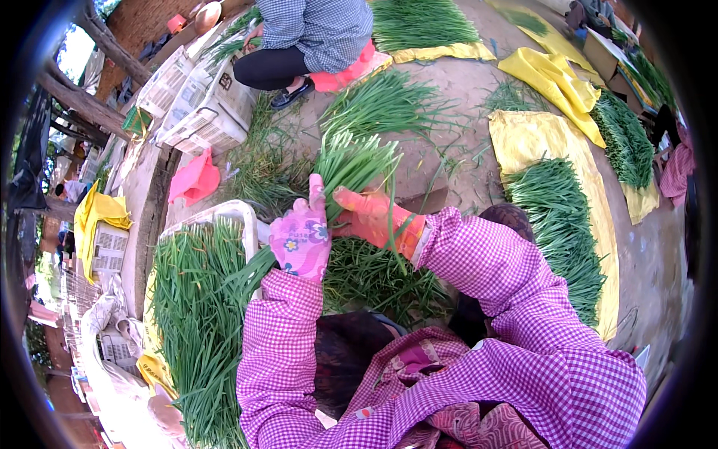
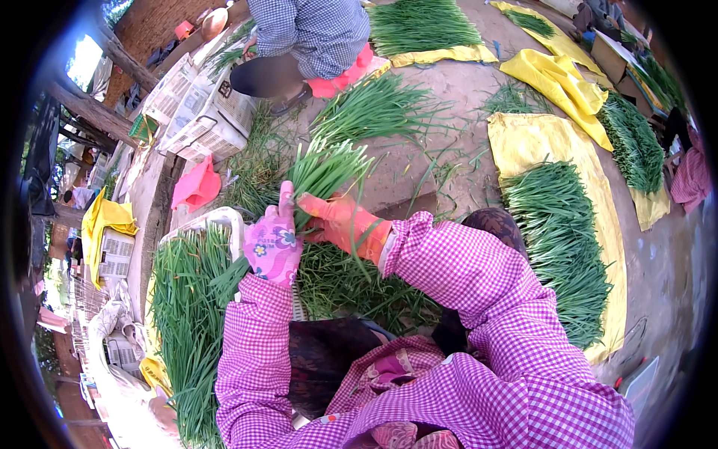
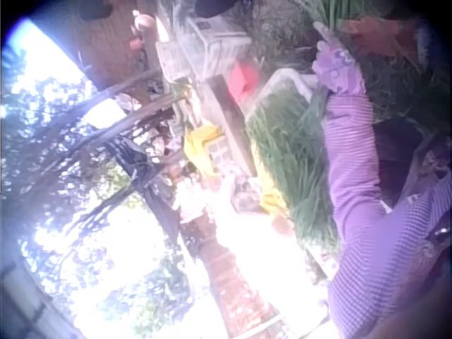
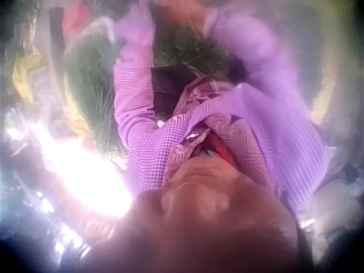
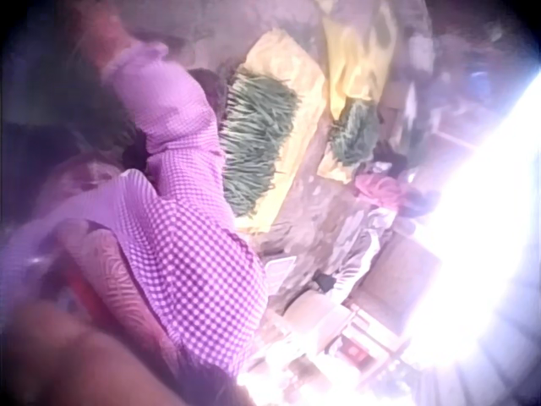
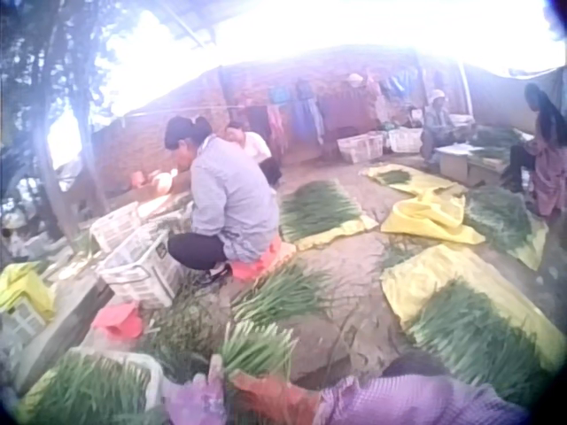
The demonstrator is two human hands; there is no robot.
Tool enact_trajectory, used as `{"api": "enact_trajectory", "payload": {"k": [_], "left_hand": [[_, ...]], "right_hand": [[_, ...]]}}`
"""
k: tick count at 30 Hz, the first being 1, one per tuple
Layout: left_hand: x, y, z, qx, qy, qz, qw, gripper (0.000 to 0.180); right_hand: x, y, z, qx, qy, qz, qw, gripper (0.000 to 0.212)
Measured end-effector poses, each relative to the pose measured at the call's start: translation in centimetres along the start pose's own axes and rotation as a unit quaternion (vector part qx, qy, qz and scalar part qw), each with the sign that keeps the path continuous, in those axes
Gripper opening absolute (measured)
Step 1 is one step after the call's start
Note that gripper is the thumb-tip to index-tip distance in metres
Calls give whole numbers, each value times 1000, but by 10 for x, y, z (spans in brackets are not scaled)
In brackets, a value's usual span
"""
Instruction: The person sorts bunches of chives by hand, removing withered leaves and debris before placing each bunch into a white plastic crate.
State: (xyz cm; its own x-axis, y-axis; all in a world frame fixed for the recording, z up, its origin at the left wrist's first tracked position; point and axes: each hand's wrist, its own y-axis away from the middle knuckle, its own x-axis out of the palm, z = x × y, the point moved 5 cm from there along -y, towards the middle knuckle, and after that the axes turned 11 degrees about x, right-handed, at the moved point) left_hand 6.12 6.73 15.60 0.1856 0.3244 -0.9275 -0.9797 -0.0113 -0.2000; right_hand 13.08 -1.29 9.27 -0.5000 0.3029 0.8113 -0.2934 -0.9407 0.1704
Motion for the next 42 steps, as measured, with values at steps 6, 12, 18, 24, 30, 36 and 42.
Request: {"api": "enact_trajectory", "payload": {"k": [6, 12, 18, 24, 30, 36, 42], "left_hand": [[-4, -2, -21, 41, 295, -107, 948, 92], [38, -9, -8, -135, 793, -161, 571, 80], [55, 2, -21, -189, 827, 60, 526, 36], [53, -2, 9, -138, 834, 47, 532, 22], [70, -4, 16, -146, 782, 116, 595, 20], [92, -2, 36, -156, 752, 111, 630, 21], [109, 6, 56, -308, 744, 59, 590, 27]], "right_hand": [[-10, 5, 21, -78, -109, -25, 991, 29], [-7, 15, 37, -152, -87, -22, 984, 32], [5, 19, 27, -153, 51, -48, 986, 31], [-20, 25, 86, -238, 2, -42, 970, 42], [-36, 50, 117, -227, 36, -241, 943, 36], [-56, 77, 162, -292, -13, -176, 940, 31], [-51, 87, 170, -329, 59, -196, 922, 29]]}}
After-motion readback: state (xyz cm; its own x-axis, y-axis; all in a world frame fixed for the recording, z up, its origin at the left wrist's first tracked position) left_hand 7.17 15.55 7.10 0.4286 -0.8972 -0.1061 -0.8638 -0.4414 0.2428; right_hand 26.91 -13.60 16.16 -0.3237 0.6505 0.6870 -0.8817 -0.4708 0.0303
